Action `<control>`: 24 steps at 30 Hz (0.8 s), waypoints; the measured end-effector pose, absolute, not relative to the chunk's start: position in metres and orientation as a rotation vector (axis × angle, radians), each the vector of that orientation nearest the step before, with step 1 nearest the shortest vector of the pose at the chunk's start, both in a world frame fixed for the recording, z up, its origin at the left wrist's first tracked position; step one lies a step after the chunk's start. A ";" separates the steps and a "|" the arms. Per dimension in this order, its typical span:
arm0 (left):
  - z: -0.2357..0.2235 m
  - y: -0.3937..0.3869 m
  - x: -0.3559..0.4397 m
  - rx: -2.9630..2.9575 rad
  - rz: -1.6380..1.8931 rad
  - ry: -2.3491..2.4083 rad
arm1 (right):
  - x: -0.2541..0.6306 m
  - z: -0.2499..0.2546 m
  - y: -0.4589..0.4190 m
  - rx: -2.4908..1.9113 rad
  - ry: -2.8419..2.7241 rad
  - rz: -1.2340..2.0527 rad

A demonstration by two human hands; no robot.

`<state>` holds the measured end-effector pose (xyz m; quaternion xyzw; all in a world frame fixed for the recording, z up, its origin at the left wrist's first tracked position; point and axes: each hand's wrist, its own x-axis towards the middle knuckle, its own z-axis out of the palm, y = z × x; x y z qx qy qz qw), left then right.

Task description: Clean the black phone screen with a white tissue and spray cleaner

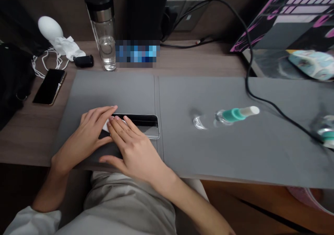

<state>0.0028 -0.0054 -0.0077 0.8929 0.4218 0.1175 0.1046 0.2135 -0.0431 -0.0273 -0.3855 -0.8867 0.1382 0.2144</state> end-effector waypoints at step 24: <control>-0.009 -0.003 0.004 2.714 0.305 1.247 | 0.278 -0.037 -0.084 -1.357 -2.340 0.054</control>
